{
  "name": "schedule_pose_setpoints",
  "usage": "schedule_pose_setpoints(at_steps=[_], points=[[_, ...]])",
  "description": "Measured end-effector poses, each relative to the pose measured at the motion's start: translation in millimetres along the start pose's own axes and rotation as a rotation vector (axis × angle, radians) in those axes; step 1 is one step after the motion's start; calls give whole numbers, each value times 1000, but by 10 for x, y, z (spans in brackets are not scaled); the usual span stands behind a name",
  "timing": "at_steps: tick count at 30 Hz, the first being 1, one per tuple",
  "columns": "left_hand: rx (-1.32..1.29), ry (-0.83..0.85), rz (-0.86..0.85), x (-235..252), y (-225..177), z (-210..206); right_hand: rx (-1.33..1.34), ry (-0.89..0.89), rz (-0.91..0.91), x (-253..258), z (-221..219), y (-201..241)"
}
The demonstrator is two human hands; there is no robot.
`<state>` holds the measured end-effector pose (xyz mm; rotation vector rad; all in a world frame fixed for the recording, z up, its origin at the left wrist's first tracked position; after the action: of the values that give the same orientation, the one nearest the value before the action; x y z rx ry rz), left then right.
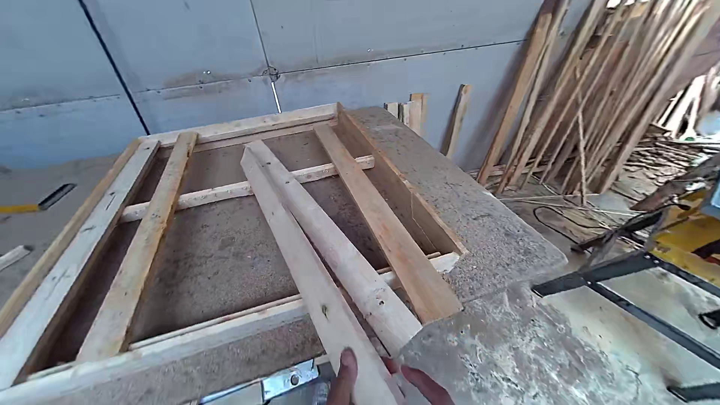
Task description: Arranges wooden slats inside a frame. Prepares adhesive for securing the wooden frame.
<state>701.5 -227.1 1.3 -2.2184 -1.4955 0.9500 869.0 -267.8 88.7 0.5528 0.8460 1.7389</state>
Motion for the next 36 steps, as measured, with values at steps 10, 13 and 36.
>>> schedule_pose_setpoints(at_steps=[10, 13, 36], points=[[583, -317, -438, -682, -582, 442, -286, -377, -278, 1761, 1198, -1340], [667, -382, -432, -688, -712, 508, -230, -207, -469, 2157, 1027, -1512], [809, -156, -520, 2445, -834, -1218, -264, -534, -140, 2394, 1722, -2227]])
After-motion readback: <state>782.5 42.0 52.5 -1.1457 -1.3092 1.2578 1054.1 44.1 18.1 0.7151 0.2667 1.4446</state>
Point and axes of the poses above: each hand's wrist, its own x-axis towards the middle knuckle, its own z-axis out of the back of the hand, y = z × x, the point moved 2 cm from there along x, towards the middle knuckle, and after that the axes turned 4 degrees about -x, right-handed, at the moved point
